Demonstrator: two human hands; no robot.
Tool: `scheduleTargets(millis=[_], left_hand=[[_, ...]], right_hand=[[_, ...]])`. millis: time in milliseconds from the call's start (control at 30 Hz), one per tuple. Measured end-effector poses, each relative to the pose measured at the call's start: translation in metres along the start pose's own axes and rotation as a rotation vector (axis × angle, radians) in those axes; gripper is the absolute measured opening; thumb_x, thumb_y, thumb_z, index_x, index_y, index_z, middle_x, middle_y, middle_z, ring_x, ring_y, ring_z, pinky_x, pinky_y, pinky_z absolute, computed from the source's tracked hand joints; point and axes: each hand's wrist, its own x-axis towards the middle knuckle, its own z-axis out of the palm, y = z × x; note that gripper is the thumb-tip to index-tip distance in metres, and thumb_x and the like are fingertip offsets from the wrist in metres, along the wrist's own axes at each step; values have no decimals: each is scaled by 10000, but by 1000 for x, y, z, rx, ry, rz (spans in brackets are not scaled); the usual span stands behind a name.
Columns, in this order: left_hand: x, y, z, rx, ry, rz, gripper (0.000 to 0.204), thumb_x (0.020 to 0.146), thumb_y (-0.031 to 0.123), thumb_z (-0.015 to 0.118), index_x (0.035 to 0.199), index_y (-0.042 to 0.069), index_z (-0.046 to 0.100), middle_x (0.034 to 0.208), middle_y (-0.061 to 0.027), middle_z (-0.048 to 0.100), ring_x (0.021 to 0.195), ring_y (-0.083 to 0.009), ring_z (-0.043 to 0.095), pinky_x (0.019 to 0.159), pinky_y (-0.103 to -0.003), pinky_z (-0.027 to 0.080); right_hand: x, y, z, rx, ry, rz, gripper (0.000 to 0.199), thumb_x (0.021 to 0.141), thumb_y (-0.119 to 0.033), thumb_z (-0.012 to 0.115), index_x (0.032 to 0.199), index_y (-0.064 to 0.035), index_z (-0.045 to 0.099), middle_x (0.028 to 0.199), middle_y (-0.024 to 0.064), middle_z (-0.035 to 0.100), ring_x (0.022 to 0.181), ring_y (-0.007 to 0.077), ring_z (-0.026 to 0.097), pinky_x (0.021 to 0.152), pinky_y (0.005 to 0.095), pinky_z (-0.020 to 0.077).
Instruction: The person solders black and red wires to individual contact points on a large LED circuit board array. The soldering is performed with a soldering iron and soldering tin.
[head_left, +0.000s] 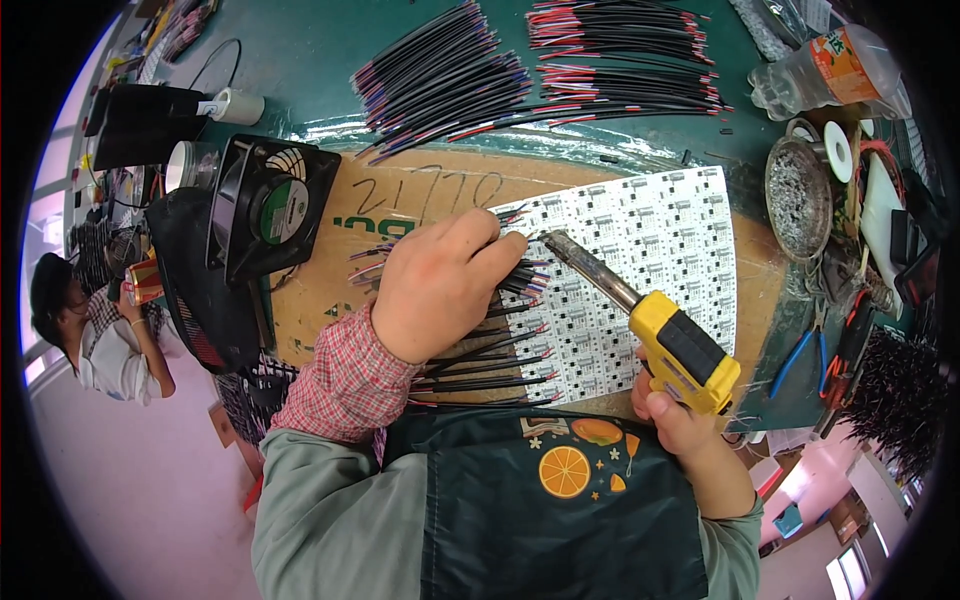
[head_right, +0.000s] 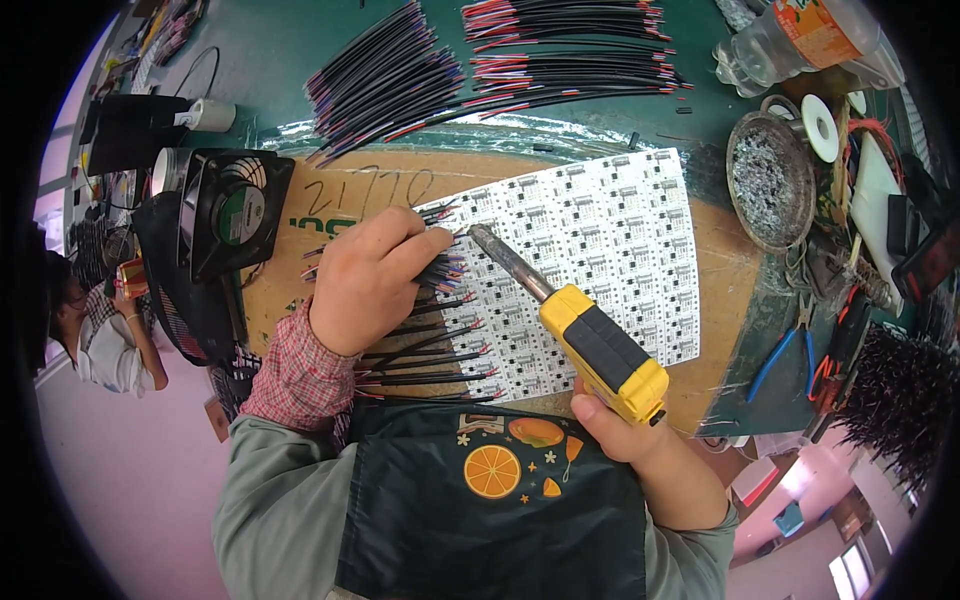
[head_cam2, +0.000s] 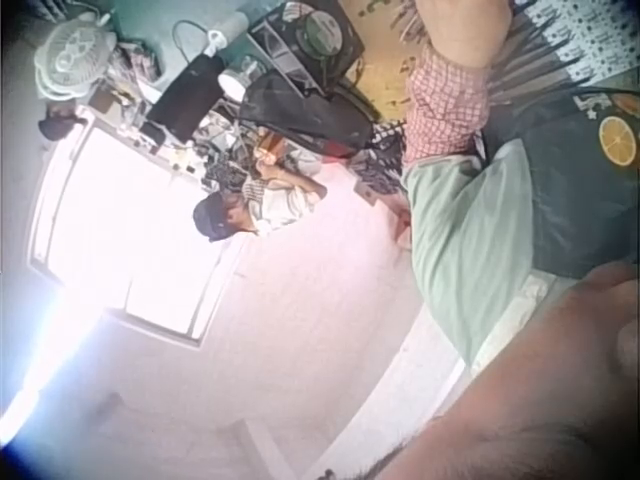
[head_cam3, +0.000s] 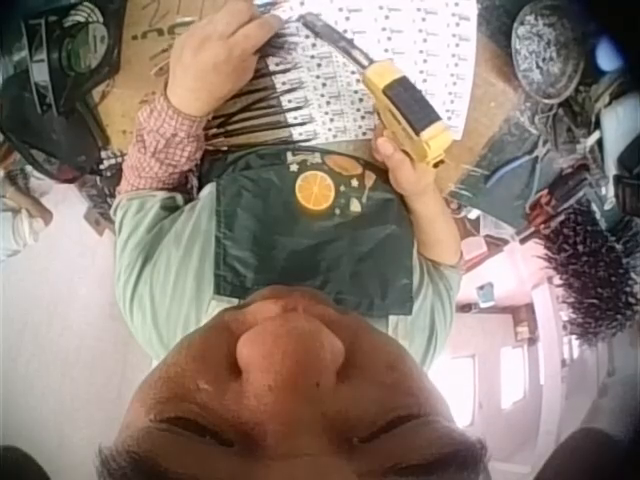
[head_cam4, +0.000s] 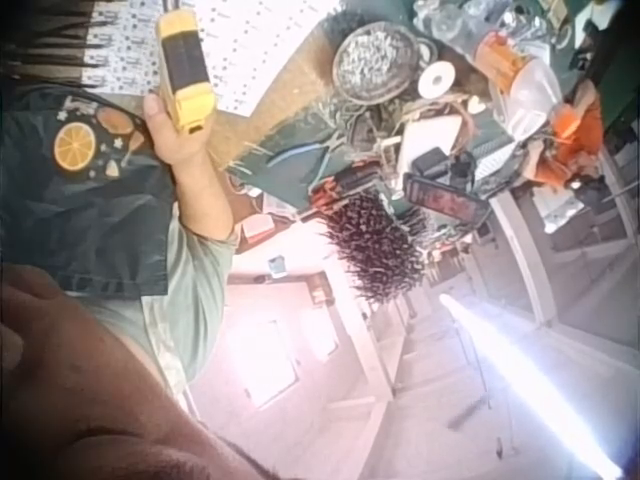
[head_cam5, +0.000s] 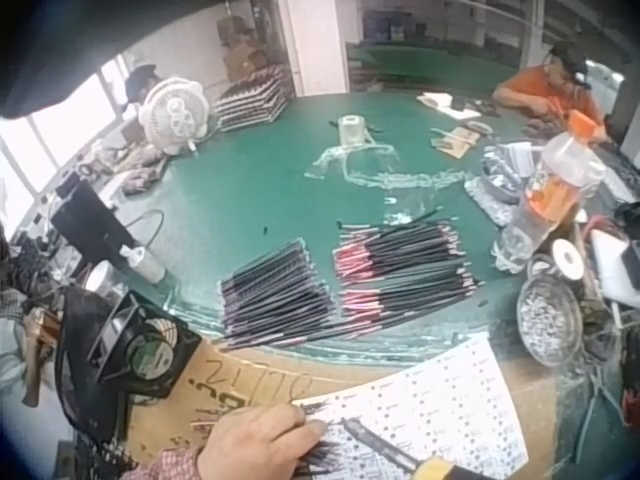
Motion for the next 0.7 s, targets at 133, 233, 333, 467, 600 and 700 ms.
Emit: scheduleTargets(millis=[133,233,333,467,600,700], left_hand=[[-1,-1,0,20,-2,21,230,711,58,586,935,93,618,812,-55,500,711,-229,565,580,-347,459],[-1,-1,2,27,0,29,220,715,67,585,932,91,615,805,-55,493,715,-230,561,579,-348,455],[-1,-1,3,33,8,30,210,719,74,585,926,89,614,801,-55,489,713,-230,558,582,-350,454],[2,0,1,28,16,43,208,717,63,582,922,89,613,799,-58,492,710,-236,557,584,-353,453],[4,4,-5,2,14,45,234,700,31,576,924,87,616,780,-69,494,707,-252,556,582,-366,449],[3,6,-2,6,22,15,263,668,-13,564,905,85,627,770,-76,506,702,-271,557,585,-383,448]], right_hand=[[-2,3,-1,6,-3,27,554,794,-286,682,1187,36,462,712,42,484,599,119,465,525,241,389],[-2,2,-2,-10,-23,46,517,801,-270,669,1168,28,459,736,43,486,610,118,463,529,244,391],[0,2,0,-31,-20,26,517,806,-269,661,1176,25,452,744,44,487,611,118,461,528,245,391],[-1,0,-3,-8,-21,1,569,794,-255,684,1217,38,440,715,43,491,600,119,464,525,243,393],[-8,-17,-22,66,-38,-284,389,767,-100,688,1119,8,561,754,23,558,670,122,537,575,255,407],[-17,-51,-43,-25,311,-501,781,696,-300,819,1284,-1,400,656,21,481,548,122,452,487,254,376]])
